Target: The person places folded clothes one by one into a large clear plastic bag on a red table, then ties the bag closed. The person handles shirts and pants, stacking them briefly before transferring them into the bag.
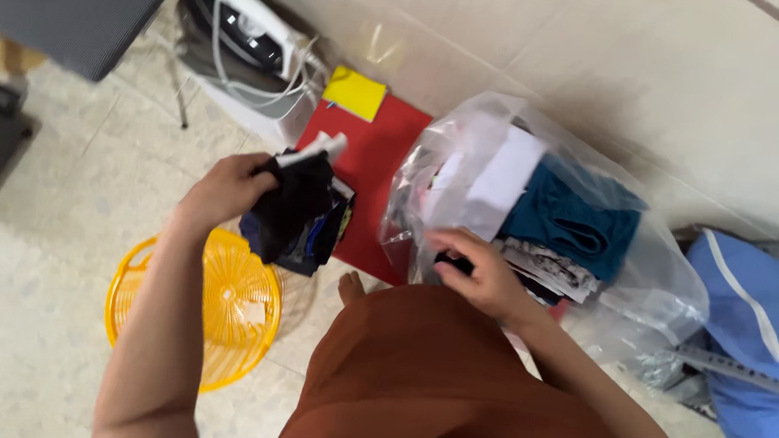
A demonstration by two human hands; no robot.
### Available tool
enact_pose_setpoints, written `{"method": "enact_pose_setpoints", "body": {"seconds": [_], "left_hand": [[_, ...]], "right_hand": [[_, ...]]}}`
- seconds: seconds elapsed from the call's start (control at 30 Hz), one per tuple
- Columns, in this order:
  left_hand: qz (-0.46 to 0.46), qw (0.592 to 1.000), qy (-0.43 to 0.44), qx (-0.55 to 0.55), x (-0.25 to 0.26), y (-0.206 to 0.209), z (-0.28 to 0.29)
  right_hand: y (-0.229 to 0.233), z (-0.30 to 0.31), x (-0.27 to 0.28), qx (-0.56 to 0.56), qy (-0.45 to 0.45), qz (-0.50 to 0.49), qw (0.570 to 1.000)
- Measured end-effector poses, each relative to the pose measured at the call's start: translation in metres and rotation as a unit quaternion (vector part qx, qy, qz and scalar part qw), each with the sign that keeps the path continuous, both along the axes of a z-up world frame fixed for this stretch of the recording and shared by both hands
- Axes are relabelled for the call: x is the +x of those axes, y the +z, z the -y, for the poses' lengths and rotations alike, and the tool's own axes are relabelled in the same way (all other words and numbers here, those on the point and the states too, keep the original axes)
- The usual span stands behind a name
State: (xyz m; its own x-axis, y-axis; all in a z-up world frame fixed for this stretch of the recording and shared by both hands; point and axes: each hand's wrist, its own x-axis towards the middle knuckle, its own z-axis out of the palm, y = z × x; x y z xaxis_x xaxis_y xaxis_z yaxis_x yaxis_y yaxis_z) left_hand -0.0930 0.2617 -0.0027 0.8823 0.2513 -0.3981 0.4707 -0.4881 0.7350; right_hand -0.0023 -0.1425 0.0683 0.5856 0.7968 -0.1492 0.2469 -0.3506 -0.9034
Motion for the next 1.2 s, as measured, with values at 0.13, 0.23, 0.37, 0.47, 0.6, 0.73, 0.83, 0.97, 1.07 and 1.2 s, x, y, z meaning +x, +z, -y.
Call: {"method": "enact_pose_setpoints", "body": {"seconds": [0.13,0.23,0.37,0.47,0.6,0.73,0.83,0.97,1.07,1.2], "left_hand": [[0.073,0.978,-0.16,-0.11,0.013,0.096,0.071],[0.086,0.941,-0.301,-0.125,0.034,0.118,0.123],[0.094,0.919,-0.287,-0.253,0.088,0.102,0.17],[0.101,0.909,-0.25,-0.319,0.122,0.086,0.189],[0.145,0.887,-0.27,-0.345,0.14,0.068,0.215],[0.233,0.915,-0.285,-0.164,0.133,0.052,0.228],[0.221,0.931,-0.244,-0.16,0.124,0.031,0.23],[0.272,0.893,-0.207,-0.292,0.126,-0.014,0.237],[0.139,0.872,-0.105,-0.457,0.129,-0.04,0.244],[0.034,0.836,0.035,-0.546,0.118,-0.048,0.257]], "right_hand": [[0.013,0.008,-0.008,0.126,-0.021,-0.02,0.992],[0.009,0.028,0.002,0.189,-0.027,-0.031,0.981],[-0.006,0.079,0.039,0.119,-0.114,-0.196,0.967],[-0.023,0.112,0.055,0.213,-0.215,-0.366,0.88],[-0.051,0.132,0.066,0.269,-0.324,-0.311,0.852],[-0.063,0.134,0.081,0.267,-0.385,-0.18,0.865],[-0.055,0.14,0.095,0.27,-0.419,-0.111,0.86],[-0.039,0.151,0.105,0.272,-0.415,-0.032,0.867],[-0.029,0.158,0.114,0.208,-0.393,0.061,0.894],[-0.035,0.159,0.141,0.047,-0.385,0.103,0.916]]}}
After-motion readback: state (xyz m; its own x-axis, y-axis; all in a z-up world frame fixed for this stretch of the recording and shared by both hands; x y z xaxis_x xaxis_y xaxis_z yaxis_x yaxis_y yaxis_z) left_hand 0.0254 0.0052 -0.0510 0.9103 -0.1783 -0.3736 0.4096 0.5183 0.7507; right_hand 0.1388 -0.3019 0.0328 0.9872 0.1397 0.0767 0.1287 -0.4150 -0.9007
